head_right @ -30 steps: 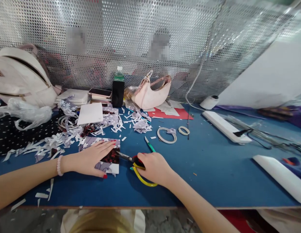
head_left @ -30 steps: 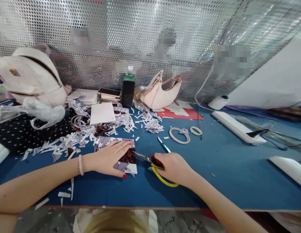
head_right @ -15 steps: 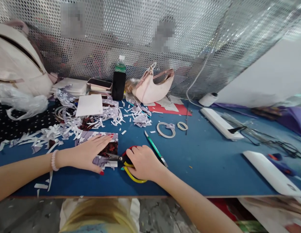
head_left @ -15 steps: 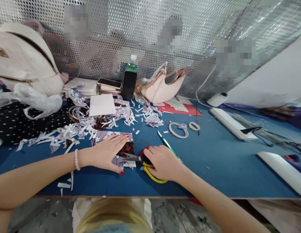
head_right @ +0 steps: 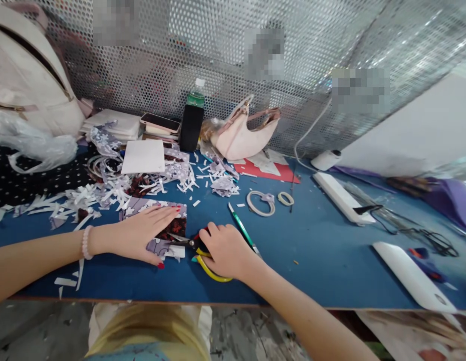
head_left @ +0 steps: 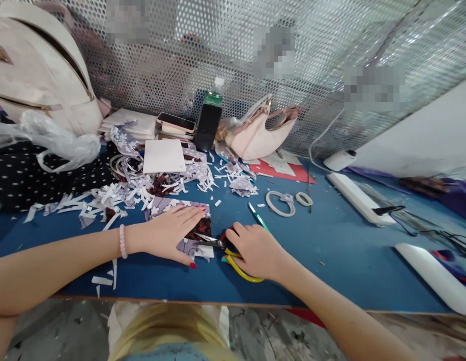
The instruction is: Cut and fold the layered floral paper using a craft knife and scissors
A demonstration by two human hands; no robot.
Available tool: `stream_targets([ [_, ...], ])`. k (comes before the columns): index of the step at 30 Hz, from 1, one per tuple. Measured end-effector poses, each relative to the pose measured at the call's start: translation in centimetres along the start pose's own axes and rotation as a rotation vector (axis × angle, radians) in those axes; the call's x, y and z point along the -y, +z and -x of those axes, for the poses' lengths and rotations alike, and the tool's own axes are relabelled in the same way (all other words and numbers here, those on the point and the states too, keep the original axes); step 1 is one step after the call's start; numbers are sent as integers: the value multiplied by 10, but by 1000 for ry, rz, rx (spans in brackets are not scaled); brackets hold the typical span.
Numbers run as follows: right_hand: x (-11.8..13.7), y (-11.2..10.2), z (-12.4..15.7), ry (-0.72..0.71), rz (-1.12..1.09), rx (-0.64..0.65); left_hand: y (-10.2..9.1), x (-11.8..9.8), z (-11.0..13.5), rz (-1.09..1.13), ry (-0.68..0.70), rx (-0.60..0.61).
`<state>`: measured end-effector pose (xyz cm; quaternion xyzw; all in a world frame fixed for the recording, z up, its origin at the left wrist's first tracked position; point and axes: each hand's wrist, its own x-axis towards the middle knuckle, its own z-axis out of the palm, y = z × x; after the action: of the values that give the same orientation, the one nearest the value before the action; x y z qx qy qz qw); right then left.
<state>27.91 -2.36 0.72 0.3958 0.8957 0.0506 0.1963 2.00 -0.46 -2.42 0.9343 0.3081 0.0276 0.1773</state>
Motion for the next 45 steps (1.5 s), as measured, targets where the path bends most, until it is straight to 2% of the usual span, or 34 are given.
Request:
stream_targets([
  [13,-1,1,-6,-113,127,32,2,1,0,-95,10,-21],
  [20,-2,-9,-13,-198,122,44,1,1,2,-116,5,-15],
  [27,-3,-9,-11,-165,-17,3,-3,1,2,-48,38,-13],
  [31,-8,-4,-6,-133,-135,-30,-2,2,3,-42,62,-48],
  [37,-14,8,6,-89,-365,-102,-4,0,4,-80,54,-27],
  [41,-16,17,15,-72,-385,-198,-4,0,3,-98,51,-28],
  [45,-14,24,20,-68,-353,-216,-3,0,4,-103,66,-53],
])
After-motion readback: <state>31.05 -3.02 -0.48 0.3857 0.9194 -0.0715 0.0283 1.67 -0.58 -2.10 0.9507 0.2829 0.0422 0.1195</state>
